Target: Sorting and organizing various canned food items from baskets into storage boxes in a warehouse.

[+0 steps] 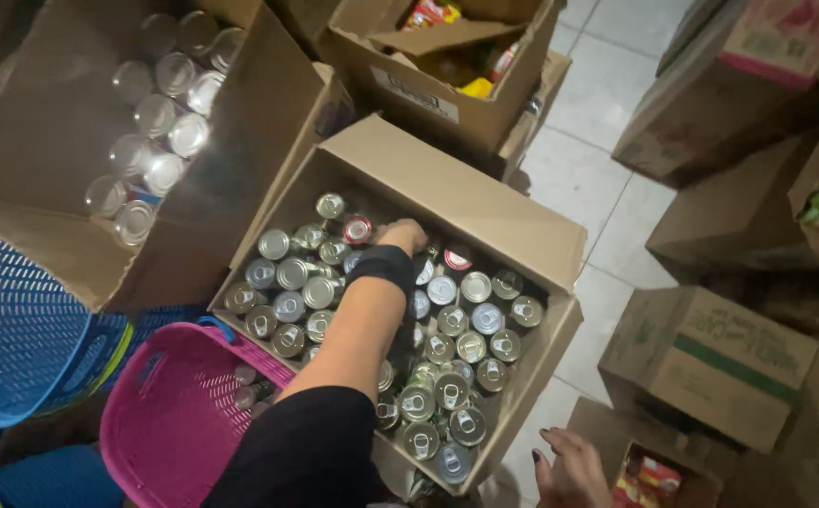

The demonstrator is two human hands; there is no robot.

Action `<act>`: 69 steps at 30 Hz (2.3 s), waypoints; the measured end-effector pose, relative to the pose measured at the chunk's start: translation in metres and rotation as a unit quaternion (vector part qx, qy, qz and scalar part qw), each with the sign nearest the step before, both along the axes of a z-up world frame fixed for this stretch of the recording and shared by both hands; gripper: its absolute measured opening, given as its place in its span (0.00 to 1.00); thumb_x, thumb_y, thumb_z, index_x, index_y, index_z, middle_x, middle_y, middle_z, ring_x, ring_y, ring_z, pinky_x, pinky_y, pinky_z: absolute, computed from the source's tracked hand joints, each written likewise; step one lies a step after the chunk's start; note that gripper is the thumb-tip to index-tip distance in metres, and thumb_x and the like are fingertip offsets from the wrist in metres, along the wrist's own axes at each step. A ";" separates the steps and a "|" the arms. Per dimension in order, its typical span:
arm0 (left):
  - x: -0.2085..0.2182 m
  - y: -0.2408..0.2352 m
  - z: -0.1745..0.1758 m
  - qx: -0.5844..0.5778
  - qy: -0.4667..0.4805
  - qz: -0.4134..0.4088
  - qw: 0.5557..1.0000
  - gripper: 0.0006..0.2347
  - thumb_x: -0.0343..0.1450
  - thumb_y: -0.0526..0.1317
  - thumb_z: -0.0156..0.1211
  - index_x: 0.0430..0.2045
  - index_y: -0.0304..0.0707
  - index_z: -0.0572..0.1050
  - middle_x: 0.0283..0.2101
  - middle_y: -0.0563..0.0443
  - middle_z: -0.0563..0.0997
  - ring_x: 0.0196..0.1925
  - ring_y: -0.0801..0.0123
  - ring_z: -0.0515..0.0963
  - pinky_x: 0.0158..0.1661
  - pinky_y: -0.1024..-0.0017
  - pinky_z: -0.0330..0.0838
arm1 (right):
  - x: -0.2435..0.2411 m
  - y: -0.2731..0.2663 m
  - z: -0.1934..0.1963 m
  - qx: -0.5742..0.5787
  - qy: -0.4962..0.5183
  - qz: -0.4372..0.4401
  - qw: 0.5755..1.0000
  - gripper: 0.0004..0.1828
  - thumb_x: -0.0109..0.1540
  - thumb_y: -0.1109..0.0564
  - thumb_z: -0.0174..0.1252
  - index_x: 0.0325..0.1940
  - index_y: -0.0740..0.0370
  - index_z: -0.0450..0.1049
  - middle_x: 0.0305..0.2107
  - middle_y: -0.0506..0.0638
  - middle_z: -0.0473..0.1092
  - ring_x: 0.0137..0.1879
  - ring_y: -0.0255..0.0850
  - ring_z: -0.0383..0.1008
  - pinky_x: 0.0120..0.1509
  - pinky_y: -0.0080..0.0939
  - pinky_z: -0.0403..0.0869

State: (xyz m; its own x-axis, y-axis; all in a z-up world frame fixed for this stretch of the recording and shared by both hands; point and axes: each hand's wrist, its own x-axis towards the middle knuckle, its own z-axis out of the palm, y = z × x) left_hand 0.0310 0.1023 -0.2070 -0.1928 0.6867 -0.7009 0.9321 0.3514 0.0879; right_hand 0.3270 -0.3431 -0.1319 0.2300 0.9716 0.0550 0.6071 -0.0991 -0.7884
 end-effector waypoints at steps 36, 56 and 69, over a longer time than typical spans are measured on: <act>0.024 0.012 0.006 -0.018 -0.040 -0.207 0.977 0.17 0.70 0.39 0.49 0.49 0.34 0.79 0.58 0.35 0.77 0.62 0.46 0.76 0.58 0.58 0.71 | -0.024 0.016 0.123 -0.050 -0.041 -0.021 0.998 0.18 0.56 0.57 0.65 0.51 0.56 0.78 0.50 0.56 0.73 0.54 0.50 0.77 0.55 0.46 0.77; -0.227 -0.317 0.413 0.462 -0.182 -0.098 0.862 0.14 0.67 0.45 0.64 0.43 0.44 0.77 0.43 0.46 0.82 0.46 0.51 0.82 0.41 0.57 0.76 | -0.227 0.078 0.246 0.097 -0.047 0.450 0.887 0.19 0.54 0.59 0.67 0.49 0.58 0.77 0.46 0.54 0.74 0.50 0.53 0.77 0.50 0.48 0.76; -0.437 -0.498 0.353 0.543 -0.162 0.177 0.805 0.11 0.68 0.34 0.62 0.44 0.37 0.76 0.48 0.43 0.82 0.53 0.54 0.83 0.53 0.65 0.75 | -0.507 0.147 0.074 -0.135 -0.108 0.600 0.781 0.19 0.53 0.51 0.68 0.47 0.55 0.78 0.41 0.58 0.73 0.51 0.55 0.76 0.55 0.52 0.75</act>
